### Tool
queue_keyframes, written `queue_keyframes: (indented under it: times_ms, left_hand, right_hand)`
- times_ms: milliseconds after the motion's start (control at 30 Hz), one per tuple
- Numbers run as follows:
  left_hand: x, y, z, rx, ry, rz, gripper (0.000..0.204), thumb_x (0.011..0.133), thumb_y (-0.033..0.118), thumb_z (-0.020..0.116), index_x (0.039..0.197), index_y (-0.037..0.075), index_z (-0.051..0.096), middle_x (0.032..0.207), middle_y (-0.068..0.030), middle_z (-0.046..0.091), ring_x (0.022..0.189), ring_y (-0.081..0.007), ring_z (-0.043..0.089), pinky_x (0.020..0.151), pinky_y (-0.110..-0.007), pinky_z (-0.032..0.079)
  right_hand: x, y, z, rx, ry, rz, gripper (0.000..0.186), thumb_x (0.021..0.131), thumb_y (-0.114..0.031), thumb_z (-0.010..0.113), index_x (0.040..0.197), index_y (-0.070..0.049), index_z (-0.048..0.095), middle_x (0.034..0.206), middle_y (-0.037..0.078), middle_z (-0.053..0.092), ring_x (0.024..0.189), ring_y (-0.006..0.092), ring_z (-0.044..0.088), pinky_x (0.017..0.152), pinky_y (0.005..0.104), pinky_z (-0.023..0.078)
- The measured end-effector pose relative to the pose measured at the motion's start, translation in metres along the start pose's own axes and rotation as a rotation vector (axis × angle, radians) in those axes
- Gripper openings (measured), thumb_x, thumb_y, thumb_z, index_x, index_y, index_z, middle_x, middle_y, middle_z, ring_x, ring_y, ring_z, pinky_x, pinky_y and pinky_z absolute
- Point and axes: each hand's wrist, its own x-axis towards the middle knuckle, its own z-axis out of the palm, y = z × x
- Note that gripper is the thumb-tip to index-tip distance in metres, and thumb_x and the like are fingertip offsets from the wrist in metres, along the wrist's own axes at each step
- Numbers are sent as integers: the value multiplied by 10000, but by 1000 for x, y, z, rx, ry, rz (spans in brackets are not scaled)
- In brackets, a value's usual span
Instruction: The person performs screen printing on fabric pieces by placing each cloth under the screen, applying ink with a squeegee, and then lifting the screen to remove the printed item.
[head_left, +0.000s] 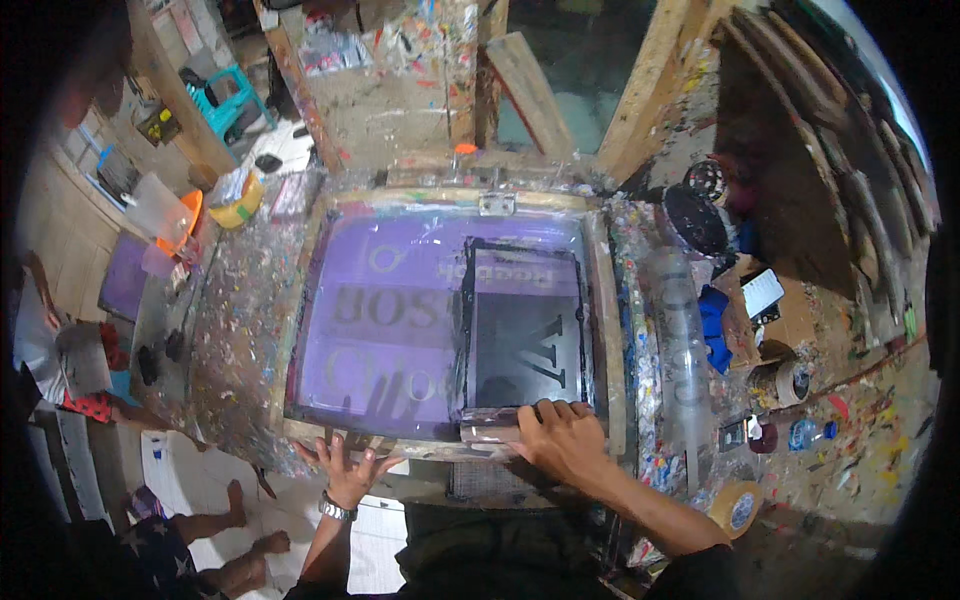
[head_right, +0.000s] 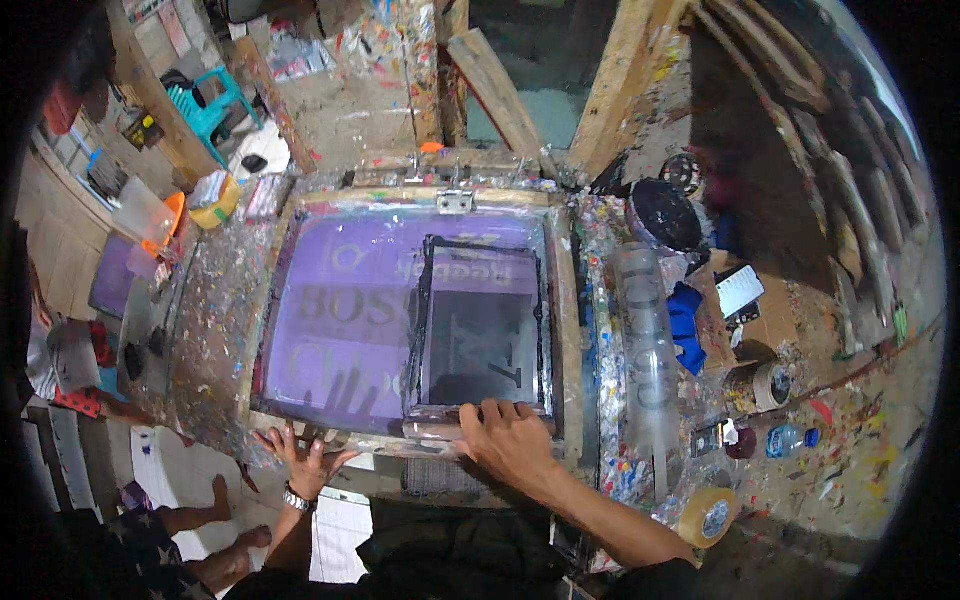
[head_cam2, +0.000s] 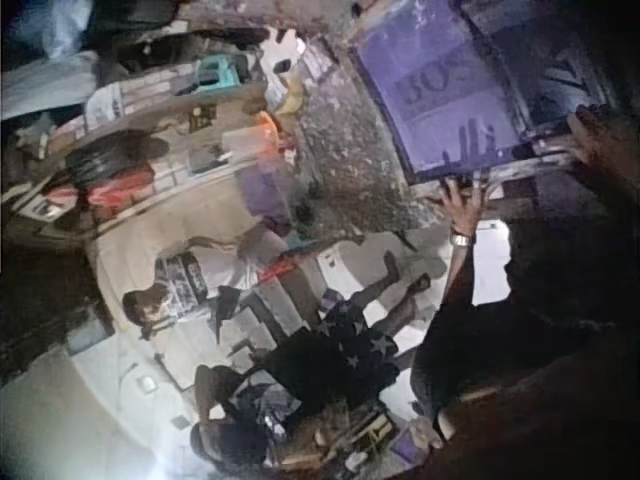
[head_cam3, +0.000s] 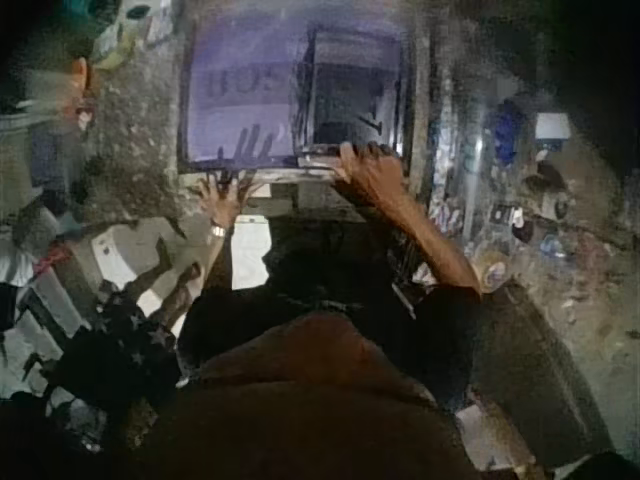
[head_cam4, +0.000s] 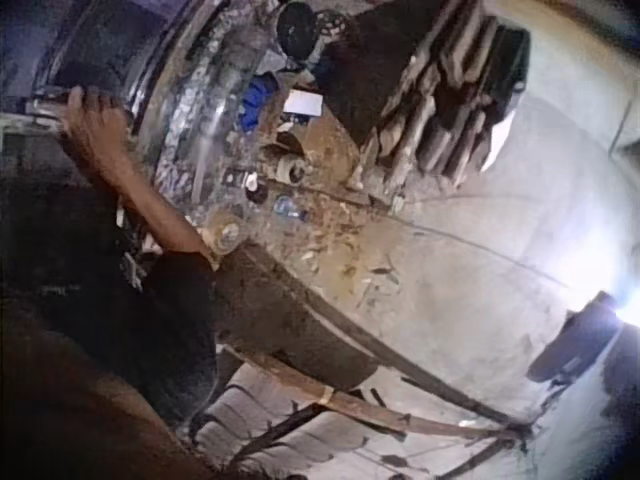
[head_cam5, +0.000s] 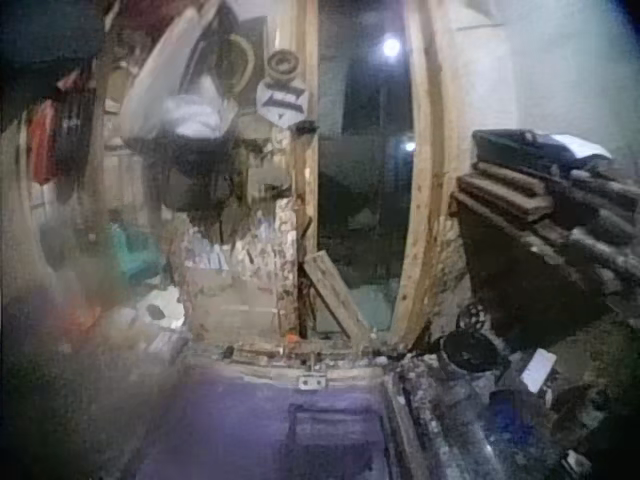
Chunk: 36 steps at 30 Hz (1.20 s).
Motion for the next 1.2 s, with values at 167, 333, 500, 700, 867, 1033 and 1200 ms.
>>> queue_keyframes:
  times_ms: [167, 333, 500, 700, 867, 1033, 1200]
  left_hand:
    - [57, -11, -40, 72, 187, -32, 1195, 670, 654, 820, 1565, 257, 134, 1504, -225, 295, 1421, -473, 248, 1112, -700, 242]
    - [168, -33, -72, 101, 656, -140, 1095, 719, 560, 842, 1539, 168, 231, 1436, -200, 359, 1360, -423, 346, 1097, -609, 308]
    - [265, 31, 10, -475, 2, -360, 688, 844, 315, 749, 1395, 41, 443, 1495, -248, 320, 1272, -399, 445, 1047, -532, 384]
    - [280, 41, 150, -521, -458, -152, 618, 926, 541, 595, 1431, 188, 542, 1656, -167, 122, 1499, -425, 161, 1136, -614, 274]
    - [268, 41, 173, -411, -436, -22, 514, 965, 490, 553, 1399, 216, 579, 1654, -144, 144, 1504, -383, 173, 1122, -626, 281]
    - [262, 29, 99, -672, -518, -404, 401, 987, 321, 580, 1358, 172, 607, 1416, -216, 518, 1238, -361, 569, 1021, -452, 453]
    - [150, -42, 1, -452, 229, -1061, 420, 979, 202, 557, 1378, 72, 564, 1289, -244, 620, 1143, -367, 645, 956, -412, 499]
  right_hand:
    - [13, -13, -35, -52, 395, 89, 501, 839, -566, 679, 826, -70, 611, 793, 85, 544, 761, 244, 540, 938, 600, 361]
    - [41, -20, -120, -190, 586, 121, 506, 815, -565, 694, 804, -69, 590, 778, 69, 509, 726, 242, 513, 794, 471, 396]
    - [138, 31, -220, -204, 666, 116, 515, 844, -513, 680, 758, -7, 651, 731, 180, 656, 724, 345, 653, 715, 485, 465]
    - [184, 57, -277, -83, 482, 237, 642, 876, -578, 599, 810, 48, 727, 860, 309, 685, 868, 450, 694, 807, 511, 533]
    - [219, 82, -286, -148, 460, 172, 810, 884, -726, 459, 1030, 33, 700, 991, 242, 695, 955, 417, 665, 878, 488, 494]
    - [252, 109, -294, -73, 510, 101, 821, 876, -721, 457, 968, 57, 703, 958, 281, 675, 972, 440, 646, 852, 488, 477]
    - [241, 120, -307, 49, 402, 324, 772, 876, -659, 544, 1123, 63, 662, 1123, 283, 650, 1057, 390, 624, 937, 435, 442]
